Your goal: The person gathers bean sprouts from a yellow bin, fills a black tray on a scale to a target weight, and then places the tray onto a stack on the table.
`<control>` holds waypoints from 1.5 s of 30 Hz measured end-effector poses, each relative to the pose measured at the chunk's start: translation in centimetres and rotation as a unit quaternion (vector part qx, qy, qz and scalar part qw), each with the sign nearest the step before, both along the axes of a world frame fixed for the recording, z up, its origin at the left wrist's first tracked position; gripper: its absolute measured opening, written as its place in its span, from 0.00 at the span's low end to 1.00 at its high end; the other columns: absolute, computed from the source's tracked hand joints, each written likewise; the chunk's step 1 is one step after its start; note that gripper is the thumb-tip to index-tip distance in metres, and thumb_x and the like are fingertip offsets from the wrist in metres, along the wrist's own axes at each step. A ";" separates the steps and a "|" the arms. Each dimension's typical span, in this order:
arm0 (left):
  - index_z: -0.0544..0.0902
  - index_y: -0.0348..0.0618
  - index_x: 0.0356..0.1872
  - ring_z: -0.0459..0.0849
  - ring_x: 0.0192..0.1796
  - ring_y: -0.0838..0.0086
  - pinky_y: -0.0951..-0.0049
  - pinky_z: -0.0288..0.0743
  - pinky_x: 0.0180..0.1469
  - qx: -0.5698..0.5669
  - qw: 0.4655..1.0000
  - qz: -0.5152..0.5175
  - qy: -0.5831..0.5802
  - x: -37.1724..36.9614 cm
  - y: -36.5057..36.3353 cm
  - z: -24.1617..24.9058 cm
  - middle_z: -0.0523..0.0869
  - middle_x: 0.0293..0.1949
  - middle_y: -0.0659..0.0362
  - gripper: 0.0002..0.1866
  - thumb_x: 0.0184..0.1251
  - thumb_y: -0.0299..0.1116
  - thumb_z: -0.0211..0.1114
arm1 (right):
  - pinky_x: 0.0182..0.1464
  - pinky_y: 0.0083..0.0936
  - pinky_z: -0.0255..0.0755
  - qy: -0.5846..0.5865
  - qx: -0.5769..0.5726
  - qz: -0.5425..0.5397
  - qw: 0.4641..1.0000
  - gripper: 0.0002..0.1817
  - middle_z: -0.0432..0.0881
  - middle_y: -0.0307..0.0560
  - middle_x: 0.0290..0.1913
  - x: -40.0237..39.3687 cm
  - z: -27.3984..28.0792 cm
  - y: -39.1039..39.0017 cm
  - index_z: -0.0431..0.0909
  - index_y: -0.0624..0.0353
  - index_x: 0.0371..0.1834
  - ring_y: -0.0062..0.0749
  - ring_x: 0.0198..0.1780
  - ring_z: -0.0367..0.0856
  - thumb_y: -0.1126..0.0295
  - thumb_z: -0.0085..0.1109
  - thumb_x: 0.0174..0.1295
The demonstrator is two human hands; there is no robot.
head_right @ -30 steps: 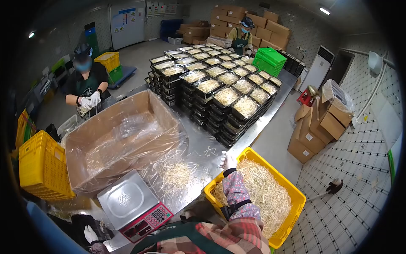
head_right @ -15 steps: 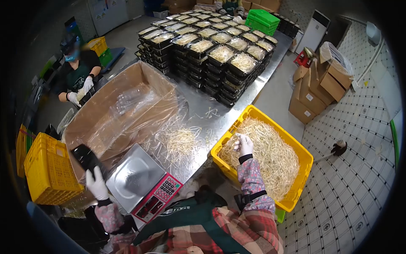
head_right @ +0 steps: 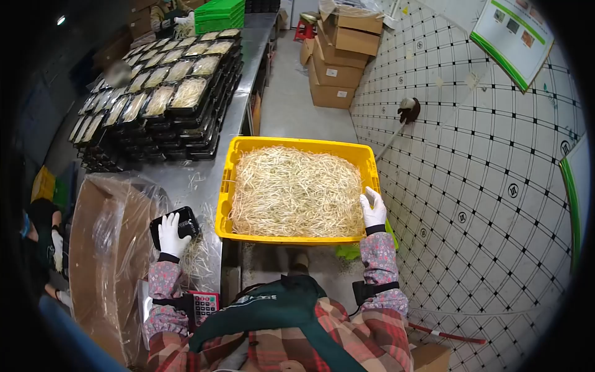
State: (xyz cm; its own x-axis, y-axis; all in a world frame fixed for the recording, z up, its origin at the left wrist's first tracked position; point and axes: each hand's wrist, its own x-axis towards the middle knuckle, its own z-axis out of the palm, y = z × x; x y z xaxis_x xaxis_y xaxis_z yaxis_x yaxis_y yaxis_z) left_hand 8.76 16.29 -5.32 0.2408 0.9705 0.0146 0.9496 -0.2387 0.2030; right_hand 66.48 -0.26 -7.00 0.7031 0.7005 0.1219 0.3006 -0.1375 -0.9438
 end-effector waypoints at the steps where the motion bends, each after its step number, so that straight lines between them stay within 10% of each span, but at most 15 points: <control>1: 0.67 0.42 0.67 0.60 0.72 0.51 0.51 0.52 0.73 0.046 0.998 -0.021 -0.046 1.8 0.2 1.7 0.69 0.67 0.49 0.43 0.44 0.35 0.75 | 0.60 0.30 0.70 -0.078 -0.047 -0.015 0.996 0.26 0.78 0.52 0.56 0.7 0.1 -0.8 0.72 0.59 0.61 0.38 0.57 0.77 0.61 0.64 0.61; 5: 0.69 0.39 0.65 0.67 0.68 0.50 0.58 0.60 0.70 0.066 0.964 -0.175 -0.189 11.0 2.5 2.5 0.74 0.62 0.46 0.40 0.47 0.34 0.75 | 0.70 0.38 0.57 -0.211 -0.174 0.079 0.959 0.43 0.68 0.59 0.66 0.6 0.1 0.9 0.64 0.59 0.69 0.49 0.69 0.64 0.52 0.71 0.51; 10: 0.66 0.42 0.66 0.62 0.70 0.48 0.53 0.57 0.70 -0.014 0.941 -0.325 -0.093 23.3 2.5 -0.6 0.70 0.64 0.47 0.44 0.46 0.45 0.75 | 0.73 0.44 0.51 -0.312 -0.288 0.205 0.882 0.54 0.57 0.59 0.73 1.2 -1.2 8.4 0.57 0.56 0.73 0.53 0.75 0.52 0.43 0.70 0.44; 19: 0.62 0.39 0.69 0.55 0.73 0.49 0.49 0.48 0.73 -0.061 0.939 -0.336 -0.042 38.1 5.5 -2.4 0.67 0.67 0.47 0.53 0.42 0.54 0.76 | 0.71 0.38 0.56 -0.273 -0.402 0.290 0.824 0.61 0.65 0.58 0.70 10.6 -5.2 21.5 0.58 0.61 0.72 0.46 0.71 0.62 0.29 0.64 0.41; 33: 0.47 0.39 0.74 0.51 0.76 0.48 0.49 0.43 0.75 -0.152 0.872 -0.463 0.041 48.3 13.0 -3.8 0.57 0.72 0.44 0.69 0.32 0.57 0.80 | 0.55 0.40 0.71 -0.279 -0.236 0.350 0.862 0.44 0.80 0.60 0.47 8.7 -5.6 17.3 0.77 0.64 0.52 0.52 0.49 0.79 0.35 0.65 0.45; 37: 0.64 0.37 0.67 0.59 0.73 0.52 0.49 0.43 0.75 -0.209 0.868 -0.437 0.111 50.1 12.9 -5.1 0.67 0.66 0.41 0.60 0.31 0.63 0.77 | 0.55 0.40 0.72 -0.277 -0.254 0.348 0.859 0.43 0.82 0.57 0.46 8.4 -6.0 17.1 0.77 0.64 0.52 0.48 0.50 0.80 0.36 0.65 0.43; 39: 0.75 0.35 0.56 0.76 0.57 0.55 0.50 0.49 0.73 -0.198 0.857 -0.467 0.084 48.7 11.0 -5.7 0.80 0.48 0.47 0.49 0.33 0.61 0.76 | 0.49 0.41 0.72 -0.261 -0.195 0.354 0.876 0.39 0.83 0.58 0.42 7.6 -5.2 14.2 0.79 0.64 0.45 0.49 0.44 0.81 0.36 0.64 0.44; 45: 0.71 0.36 0.57 0.78 0.48 0.56 0.57 0.66 0.61 -0.142 0.850 -0.507 0.016 44.6 3.6 -2.3 0.79 0.41 0.51 0.44 0.36 0.46 0.78 | 0.53 0.40 0.70 -0.253 -0.157 0.465 0.834 0.40 0.80 0.53 0.47 6.4 -2.8 7.3 0.76 0.60 0.52 0.46 0.50 0.78 0.40 0.69 0.42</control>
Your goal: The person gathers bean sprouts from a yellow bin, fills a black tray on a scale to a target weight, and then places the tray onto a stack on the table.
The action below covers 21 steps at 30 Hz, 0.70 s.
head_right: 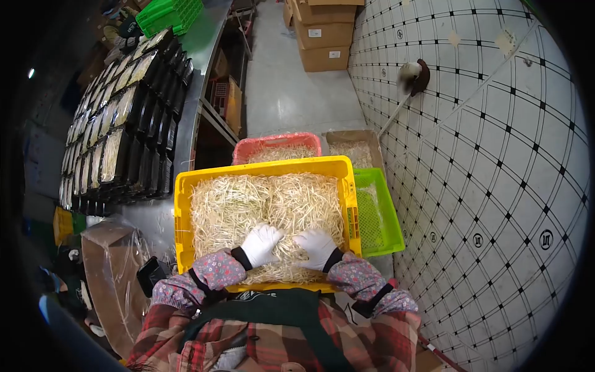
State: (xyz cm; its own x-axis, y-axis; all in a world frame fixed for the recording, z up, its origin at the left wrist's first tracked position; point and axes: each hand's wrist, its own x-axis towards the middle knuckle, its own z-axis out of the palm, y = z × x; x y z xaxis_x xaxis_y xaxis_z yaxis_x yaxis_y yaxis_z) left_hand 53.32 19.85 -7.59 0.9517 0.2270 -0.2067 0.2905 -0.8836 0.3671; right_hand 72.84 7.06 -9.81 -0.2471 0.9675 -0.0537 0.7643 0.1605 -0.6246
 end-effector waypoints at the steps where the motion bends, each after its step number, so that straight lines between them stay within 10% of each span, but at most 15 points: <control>1: 0.70 0.36 0.59 0.77 0.50 0.56 0.57 0.66 0.61 -0.013 1.000 0.020 -0.008 0.2 0.2 0.0 0.78 0.44 0.49 0.46 0.36 0.46 0.78 | 0.56 0.40 0.67 -0.043 0.051 -0.014 0.998 0.46 0.77 0.52 0.52 0.3 0.2 -0.3 0.71 0.58 0.59 0.46 0.54 0.75 0.40 0.71 0.40; 3: 0.63 0.36 0.67 0.74 0.55 0.53 0.57 0.67 0.60 -0.020 0.999 0.036 0.011 1.0 1.1 0.4 0.75 0.52 0.46 0.55 0.34 0.48 0.79 | 0.64 0.43 0.60 -0.154 0.070 -0.036 0.985 0.63 0.70 0.51 0.62 0.4 1.1 -0.2 0.55 0.55 0.73 0.48 0.63 0.67 0.39 0.75 0.33; 7: 0.50 0.36 0.73 0.79 0.55 0.50 0.57 0.75 0.52 -0.025 0.991 -0.015 0.133 3.0 3.0 -1.5 0.79 0.52 0.42 0.68 0.29 0.54 0.80 | 0.62 0.42 0.64 -0.192 -0.062 -0.060 0.978 0.61 0.77 0.53 0.57 -0.2 1.0 1.4 0.57 0.56 0.72 0.49 0.59 0.74 0.44 0.77 0.31; 14: 0.78 0.44 0.44 0.85 0.36 0.52 0.59 0.79 0.40 -0.031 0.987 0.033 -0.151 3.4 2.8 0.0 0.84 0.32 0.47 0.23 0.49 0.45 0.71 | 0.46 0.37 0.78 -0.078 -0.009 -0.196 0.977 0.49 0.84 0.54 0.43 0.3 4.0 0.6 0.64 0.49 0.69 0.48 0.42 0.84 0.62 0.74 0.36; 21: 0.79 0.44 0.51 0.85 0.37 0.58 0.63 0.78 0.40 0.098 0.947 0.042 -0.303 1.2 6.4 12.2 0.85 0.34 0.52 0.26 0.48 0.39 0.72 | 0.46 0.33 0.77 -0.033 0.268 -0.197 0.942 0.40 0.84 0.51 0.45 -1.5 15.3 4.9 0.69 0.51 0.65 0.43 0.43 0.84 0.71 0.70 0.42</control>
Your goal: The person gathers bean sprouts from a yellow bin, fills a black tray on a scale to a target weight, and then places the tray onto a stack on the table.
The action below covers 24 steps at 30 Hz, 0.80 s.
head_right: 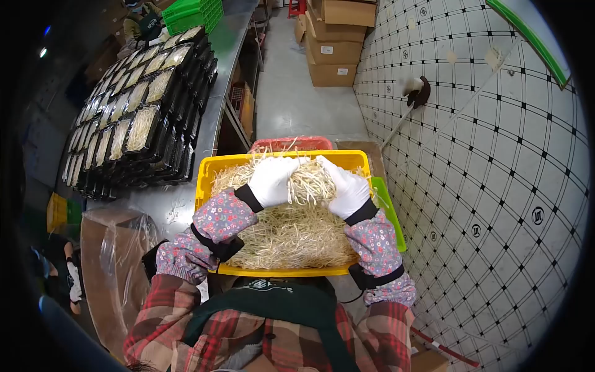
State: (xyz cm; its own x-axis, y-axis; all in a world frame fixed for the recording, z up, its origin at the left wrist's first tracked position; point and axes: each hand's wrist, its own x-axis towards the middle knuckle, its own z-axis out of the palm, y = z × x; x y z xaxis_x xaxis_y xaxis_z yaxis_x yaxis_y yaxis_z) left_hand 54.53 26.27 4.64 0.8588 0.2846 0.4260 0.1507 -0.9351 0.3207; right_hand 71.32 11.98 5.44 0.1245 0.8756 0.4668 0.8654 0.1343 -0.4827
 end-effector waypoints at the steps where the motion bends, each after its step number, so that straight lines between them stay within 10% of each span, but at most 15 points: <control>1: 0.78 0.42 0.53 0.85 0.36 0.59 0.63 0.77 0.39 0.031 0.999 0.000 -0.040 -0.7 0.8 0.4 0.84 0.33 0.53 0.27 0.48 0.38 0.72 | 0.46 0.32 0.77 -0.017 0.034 0.000 0.999 0.40 0.84 0.50 0.45 -0.7 0.5 0.9 0.69 0.50 0.66 0.42 0.43 0.84 0.72 0.70 0.42; 8: 0.67 0.40 0.66 0.77 0.45 0.61 0.51 0.62 0.60 0.125 0.978 0.147 0.076 -8.2 0.2 -6.4 0.79 0.38 0.55 0.37 0.47 0.24 0.62 | 0.50 0.37 0.73 -0.034 -0.028 0.058 0.997 0.44 0.78 0.51 0.48 -6.3 -8.9 5.4 0.60 0.54 0.70 0.46 0.47 0.79 0.65 0.68 0.46; 11: 0.62 0.45 0.70 0.70 0.61 0.53 0.41 0.55 0.66 0.068 0.961 0.128 0.236 -13.0 -5.4 -11.6 0.75 0.54 0.48 0.48 0.43 0.40 0.75 | 0.70 0.47 0.54 -0.129 -0.272 0.176 0.937 0.56 0.58 0.52 0.73 -9.3 -14.3 0.4 0.49 0.48 0.76 0.51 0.72 0.57 0.52 0.73 0.44; 17: 0.67 0.48 0.67 0.67 0.65 0.51 0.43 0.59 0.63 -0.043 0.957 0.009 0.288 -18.3 -12.0 -9.2 0.71 0.60 0.48 0.37 0.59 0.55 0.62 | 0.69 0.56 0.55 -0.130 -0.350 0.283 0.883 0.44 0.49 0.50 0.77 -9.3 -13.2 -7.0 0.53 0.29 0.75 0.57 0.74 0.53 0.49 0.64 0.53; 21: 0.72 0.50 0.65 0.77 0.58 0.53 0.55 0.70 0.59 -0.244 0.898 -0.081 0.358 -20.8 -10.7 -8.0 0.78 0.57 0.49 0.29 0.68 0.54 0.56 | 0.70 0.46 0.58 0.071 -0.339 0.372 0.861 0.30 0.58 0.54 0.74 -6.8 -12.9 -6.2 0.71 0.34 0.67 0.56 0.72 0.59 0.53 0.63 0.58; 24: 0.76 0.53 0.62 0.85 0.45 0.53 0.61 0.78 0.52 -0.295 0.863 -0.041 0.408 -20.1 -7.9 -3.9 0.86 0.45 0.48 0.28 0.66 0.55 0.60 | 0.61 0.32 0.71 0.179 -0.398 0.255 0.863 0.23 0.83 0.46 0.53 -5.3 -10.5 -3.2 0.83 0.45 0.54 0.41 0.55 0.81 0.48 0.65 0.58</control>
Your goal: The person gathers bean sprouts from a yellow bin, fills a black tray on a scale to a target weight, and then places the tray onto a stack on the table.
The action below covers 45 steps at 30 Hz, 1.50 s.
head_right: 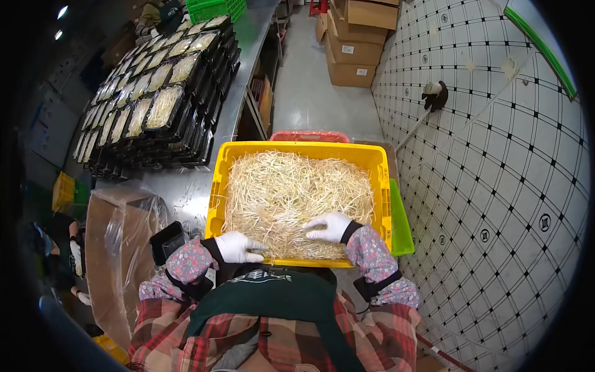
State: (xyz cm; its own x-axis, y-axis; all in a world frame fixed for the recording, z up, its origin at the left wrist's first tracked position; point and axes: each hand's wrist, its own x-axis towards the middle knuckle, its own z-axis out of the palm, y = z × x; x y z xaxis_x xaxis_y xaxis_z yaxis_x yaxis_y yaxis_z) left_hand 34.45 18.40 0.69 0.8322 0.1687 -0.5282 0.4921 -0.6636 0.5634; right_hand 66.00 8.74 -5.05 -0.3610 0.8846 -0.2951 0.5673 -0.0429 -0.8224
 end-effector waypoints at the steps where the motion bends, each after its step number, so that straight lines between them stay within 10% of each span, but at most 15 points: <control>1: 0.77 0.53 0.61 0.86 0.43 0.53 0.62 0.79 0.51 -0.004 0.999 0.030 -0.017 0.2 1.0 0.5 0.87 0.44 0.49 0.28 0.64 0.55 0.62 | 0.59 0.31 0.72 -0.021 -0.032 -0.049 0.998 0.23 0.85 0.47 0.50 0.2 0.7 1.7 0.84 0.46 0.52 0.39 0.52 0.83 0.48 0.66 0.57; 4: 0.72 0.48 0.65 0.80 0.55 0.54 0.63 0.72 0.60 0.103 0.969 0.152 -0.164 2.5 4.7 -0.3 0.81 0.54 0.45 0.36 0.57 0.53 0.68 | 0.64 0.33 0.68 0.072 0.013 -0.188 0.979 0.34 0.80 0.58 0.57 -0.6 -1.1 7.7 0.75 0.53 0.63 0.44 0.59 0.78 0.48 0.66 0.56; 7: 0.58 0.37 0.71 0.64 0.70 0.51 0.61 0.60 0.70 0.290 0.912 0.184 -0.225 4.3 7.4 -4.6 0.65 0.67 0.40 0.54 0.47 0.56 0.74 | 0.71 0.40 0.57 -0.079 0.119 -0.198 0.970 0.53 0.58 0.62 0.73 -2.6 -7.8 11.7 0.57 0.53 0.74 0.51 0.72 0.59 0.38 0.68 0.48; 14: 0.50 0.42 0.74 0.65 0.67 0.47 0.55 0.65 0.66 0.193 0.971 0.125 -0.071 -0.8 1.0 -5.6 0.64 0.66 0.42 0.66 0.33 0.58 0.79 | 0.63 0.46 0.64 -0.254 0.129 0.017 0.958 0.71 0.64 0.59 0.68 -8.3 -1.4 0.3 0.43 0.49 0.77 0.54 0.66 0.67 0.41 0.78 0.29; 17: 0.50 0.45 0.75 0.63 0.67 0.48 0.55 0.70 0.61 0.222 0.959 0.169 -0.053 -0.5 0.8 -8.5 0.63 0.66 0.45 0.66 0.32 0.55 0.79 | 0.59 0.46 0.67 -0.274 0.156 -0.014 0.949 0.69 0.64 0.58 0.68 -8.9 -3.4 0.3 0.40 0.49 0.77 0.53 0.65 0.68 0.47 0.79 0.32; 22: 0.67 0.42 0.65 0.81 0.52 0.51 0.59 0.77 0.52 0.154 0.946 0.279 -0.066 0.6 3.0 -8.0 0.81 0.50 0.42 0.47 0.40 0.49 0.76 | 0.54 0.35 0.74 -0.168 0.198 -0.131 0.957 0.38 0.81 0.53 0.51 -5.6 -5.2 3.0 0.70 0.46 0.64 0.47 0.52 0.80 0.64 0.68 0.44; 27: 0.82 0.51 0.47 0.85 0.42 0.58 0.65 0.79 0.44 0.272 0.899 0.263 -0.222 -1.0 2.5 -3.9 0.86 0.38 0.53 0.25 0.45 0.44 0.77 | 0.56 0.35 0.74 -0.213 0.055 -0.246 0.944 0.36 0.81 0.54 0.51 0.2 1.8 4.0 0.71 0.44 0.63 0.46 0.52 0.80 0.63 0.67 0.44; 33: 0.66 0.52 0.68 0.73 0.62 0.61 0.62 0.72 0.57 0.312 0.940 0.090 -0.108 1.4 0.9 0.0 0.75 0.60 0.58 0.49 0.38 0.43 0.79 | 0.60 0.35 0.71 -0.140 0.204 -0.220 0.944 0.46 0.75 0.54 0.60 -2.9 4.3 9.3 0.63 0.43 0.70 0.47 0.60 0.75 0.58 0.73 0.42; 39: 0.72 0.49 0.65 0.80 0.55 0.58 0.63 0.75 0.55 0.163 0.974 0.127 -0.096 0.5 4.4 0.8 0.81 0.53 0.52 0.43 0.44 0.49 0.77 | 0.73 0.39 0.53 -0.119 0.091 0.062 0.987 0.64 0.53 0.60 0.75 -4.1 -0.3 11.4 0.48 0.44 0.77 0.53 0.73 0.57 0.42 0.77 0.36; 45: 0.54 0.41 0.73 0.56 0.73 0.49 0.56 0.57 0.71 0.241 0.928 0.177 -0.223 4.5 10.0 -3.0 0.59 0.71 0.45 0.60 0.39 0.51 0.79 | 0.76 0.39 0.44 -0.069 0.112 -0.107 0.985 0.71 0.46 0.67 0.76 -0.3 -4.1 14.0 0.41 0.50 0.78 0.57 0.77 0.43 0.42 0.79 0.32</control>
State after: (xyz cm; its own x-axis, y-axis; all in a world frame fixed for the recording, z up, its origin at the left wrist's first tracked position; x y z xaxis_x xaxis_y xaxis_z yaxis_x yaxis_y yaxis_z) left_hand 38.98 28.42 -2.33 0.7973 0.6003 0.0627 0.5164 -0.7323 0.4440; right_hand 65.71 22.76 -9.19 -0.1284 0.9847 -0.1175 0.6722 -0.0007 -0.7403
